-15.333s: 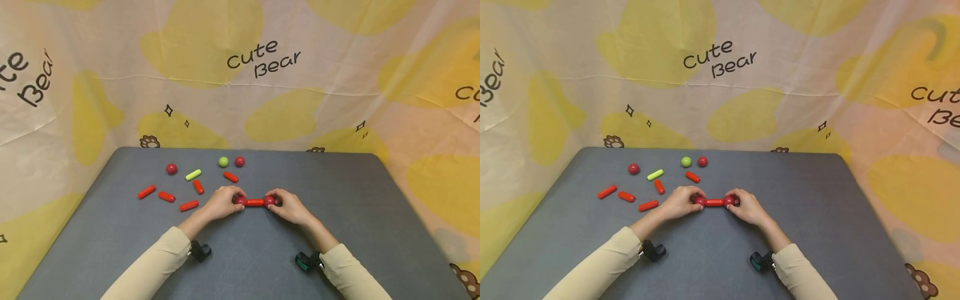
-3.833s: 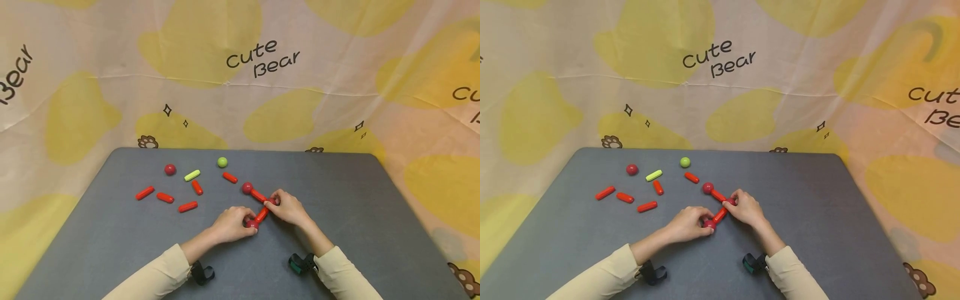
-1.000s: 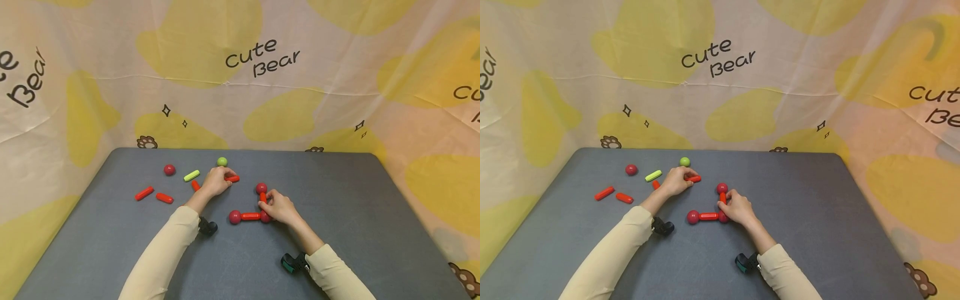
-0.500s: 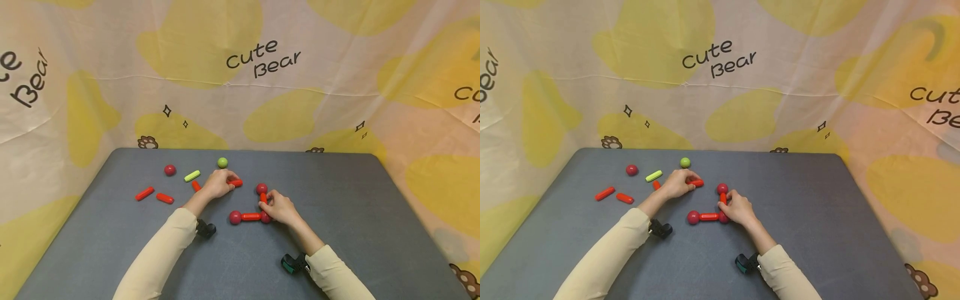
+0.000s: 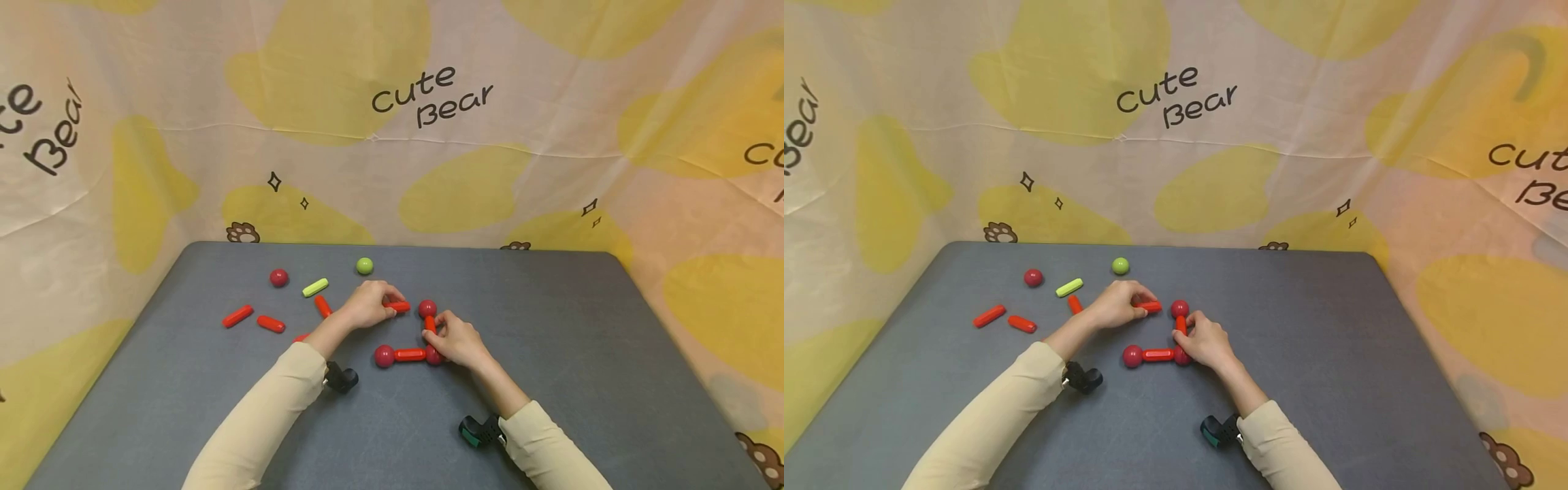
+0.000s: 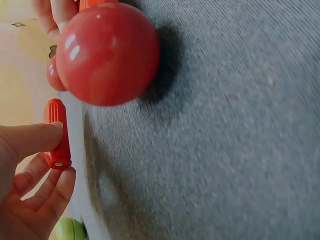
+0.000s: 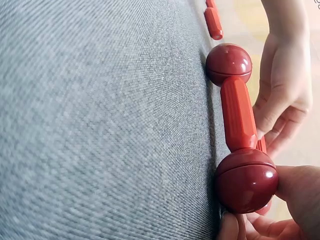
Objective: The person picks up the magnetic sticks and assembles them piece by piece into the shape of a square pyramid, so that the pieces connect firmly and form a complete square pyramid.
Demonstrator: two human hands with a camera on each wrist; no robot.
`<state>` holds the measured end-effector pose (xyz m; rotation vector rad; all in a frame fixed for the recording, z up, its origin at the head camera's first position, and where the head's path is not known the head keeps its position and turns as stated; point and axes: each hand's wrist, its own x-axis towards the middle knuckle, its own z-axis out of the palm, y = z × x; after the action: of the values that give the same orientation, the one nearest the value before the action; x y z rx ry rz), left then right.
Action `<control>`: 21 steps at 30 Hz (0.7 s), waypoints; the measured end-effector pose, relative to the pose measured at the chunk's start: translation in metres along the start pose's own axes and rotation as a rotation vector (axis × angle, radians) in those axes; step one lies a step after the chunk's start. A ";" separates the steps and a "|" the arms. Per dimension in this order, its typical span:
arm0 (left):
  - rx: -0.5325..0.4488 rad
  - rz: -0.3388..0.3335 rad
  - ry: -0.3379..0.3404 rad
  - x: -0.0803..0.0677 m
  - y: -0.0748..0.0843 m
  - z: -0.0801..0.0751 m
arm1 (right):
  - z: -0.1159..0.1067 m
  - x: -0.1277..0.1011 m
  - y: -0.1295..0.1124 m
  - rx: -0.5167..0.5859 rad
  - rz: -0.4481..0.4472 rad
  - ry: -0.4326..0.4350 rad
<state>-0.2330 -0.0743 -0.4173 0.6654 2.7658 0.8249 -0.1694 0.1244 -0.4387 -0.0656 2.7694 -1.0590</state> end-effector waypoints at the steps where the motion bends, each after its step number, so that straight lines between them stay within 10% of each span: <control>1: 0.003 0.009 0.004 0.001 0.001 0.001 | 0.000 0.000 0.000 0.002 0.000 -0.001; 21: 0.030 0.034 -0.006 0.009 0.009 0.013 | -0.001 0.001 0.002 0.019 0.015 -0.020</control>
<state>-0.2334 -0.0570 -0.4235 0.7206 2.7738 0.7874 -0.1707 0.1259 -0.4396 -0.0532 2.7369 -1.0751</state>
